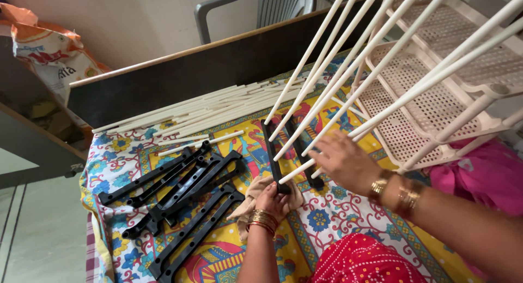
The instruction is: The person assembles a white plastic rack by inserting white rods into black plastic brackets. They wipe each rod with a cloth before insertion and continue adding rods to the structure.
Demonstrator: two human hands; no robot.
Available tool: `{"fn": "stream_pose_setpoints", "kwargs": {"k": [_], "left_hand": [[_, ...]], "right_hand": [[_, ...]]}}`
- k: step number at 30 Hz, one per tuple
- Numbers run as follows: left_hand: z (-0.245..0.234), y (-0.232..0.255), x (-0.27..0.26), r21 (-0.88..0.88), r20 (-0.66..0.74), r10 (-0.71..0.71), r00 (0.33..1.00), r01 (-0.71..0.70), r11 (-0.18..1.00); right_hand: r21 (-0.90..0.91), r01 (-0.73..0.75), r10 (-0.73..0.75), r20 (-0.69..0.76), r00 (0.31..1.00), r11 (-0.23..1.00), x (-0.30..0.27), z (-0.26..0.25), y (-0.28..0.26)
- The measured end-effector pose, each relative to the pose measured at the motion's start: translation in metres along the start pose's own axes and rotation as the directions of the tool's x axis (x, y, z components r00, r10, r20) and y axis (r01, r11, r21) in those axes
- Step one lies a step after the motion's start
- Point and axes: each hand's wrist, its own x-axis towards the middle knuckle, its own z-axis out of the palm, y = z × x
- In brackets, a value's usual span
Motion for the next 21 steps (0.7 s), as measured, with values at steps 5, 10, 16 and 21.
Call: {"fn": "stream_pose_setpoints", "kwargs": {"k": [5,10,16,21], "left_hand": [[-0.013,-0.007,0.003,-0.046,0.101,0.017,0.995,-0.012,0.999],[-0.023,-0.013,0.01,-0.005,0.069,0.049,0.996,-0.049,0.999],[-0.007,-0.009,0.001,0.024,0.03,0.039,0.999,-0.04,0.999],[0.0,-0.004,-0.008,0.05,0.034,0.041,0.999,-0.043,0.998]], "right_hand": [[0.061,0.108,-0.124,0.485,0.866,0.992,0.008,0.053,0.0],[0.105,0.206,-0.231,0.496,0.837,0.973,0.012,0.081,0.012],[0.108,0.198,-0.221,0.644,0.733,0.974,0.026,0.089,0.01],[0.105,0.058,-0.119,0.792,0.599,0.993,0.046,0.086,0.005]]}}
